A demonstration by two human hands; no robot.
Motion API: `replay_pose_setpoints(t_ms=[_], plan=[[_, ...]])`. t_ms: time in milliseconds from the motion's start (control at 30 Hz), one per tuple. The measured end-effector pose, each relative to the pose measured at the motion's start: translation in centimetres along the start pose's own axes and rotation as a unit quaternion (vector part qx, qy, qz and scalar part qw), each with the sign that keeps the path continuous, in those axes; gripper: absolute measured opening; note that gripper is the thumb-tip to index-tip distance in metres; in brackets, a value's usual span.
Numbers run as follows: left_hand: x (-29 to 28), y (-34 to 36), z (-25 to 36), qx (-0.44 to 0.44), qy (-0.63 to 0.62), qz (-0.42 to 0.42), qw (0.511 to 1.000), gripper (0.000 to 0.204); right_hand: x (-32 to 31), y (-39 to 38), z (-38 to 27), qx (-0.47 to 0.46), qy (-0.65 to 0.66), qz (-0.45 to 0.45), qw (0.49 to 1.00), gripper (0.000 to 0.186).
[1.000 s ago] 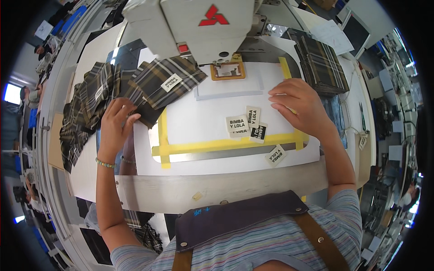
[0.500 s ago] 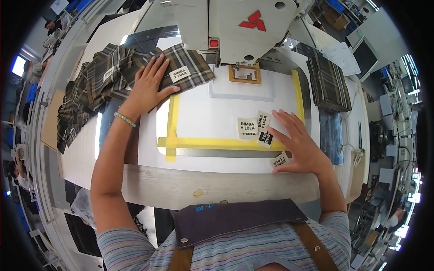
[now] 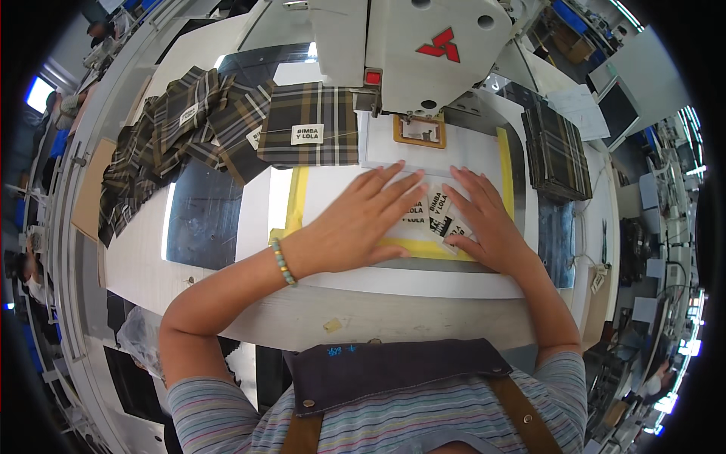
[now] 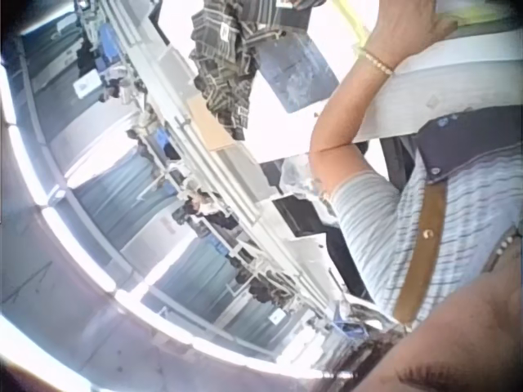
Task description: The person uses a sewing machine to attach small rectangular brand labels to plaid fabric pieces. They repeatedly pick up a fabric piece, place a label on it, and guide it under the sewing machine needle to stitch the label in place before moving the finished piece to a stack.
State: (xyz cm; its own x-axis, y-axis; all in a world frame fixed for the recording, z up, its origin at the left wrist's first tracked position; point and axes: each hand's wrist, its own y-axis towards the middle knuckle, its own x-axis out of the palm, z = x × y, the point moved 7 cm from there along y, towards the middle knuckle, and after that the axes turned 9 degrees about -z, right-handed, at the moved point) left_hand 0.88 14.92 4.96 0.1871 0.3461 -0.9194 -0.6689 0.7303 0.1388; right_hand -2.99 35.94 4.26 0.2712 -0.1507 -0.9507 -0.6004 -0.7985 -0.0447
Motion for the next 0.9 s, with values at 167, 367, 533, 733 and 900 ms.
replay_pose_setpoints(t_ms=[167, 367, 533, 733, 900], plan=[[3.3, 4.3, -0.2, 0.040, -0.050, 0.027, 0.998, 0.109, 1.3, 2.7, 0.0, -0.034, -0.022, -0.020, 0.999, 0.060], [3.8, 4.6, -0.4, 0.090, -0.111, 0.010, 0.990, 0.091, -3.1, 1.0, 1.2, -0.034, 0.059, 0.039, 0.997, 0.043], [3.4, 4.0, 0.4, 0.107, -0.023, 0.007, 0.994, 0.065, -12.5, -2.9, 5.9, 0.162, -0.025, 0.183, 0.969, 0.042], [3.7, 4.3, 0.2, 0.120, -0.035, -0.014, 0.992, 0.052, -12.3, -8.2, 12.4, 0.289, -0.150, 0.084, 0.942, 0.037], [2.5, 4.0, 0.7, 0.112, -0.046, -0.001, 0.993, 0.054, -12.5, -7.9, 14.1, 0.259, -0.062, 0.121, 0.956, 0.025]])
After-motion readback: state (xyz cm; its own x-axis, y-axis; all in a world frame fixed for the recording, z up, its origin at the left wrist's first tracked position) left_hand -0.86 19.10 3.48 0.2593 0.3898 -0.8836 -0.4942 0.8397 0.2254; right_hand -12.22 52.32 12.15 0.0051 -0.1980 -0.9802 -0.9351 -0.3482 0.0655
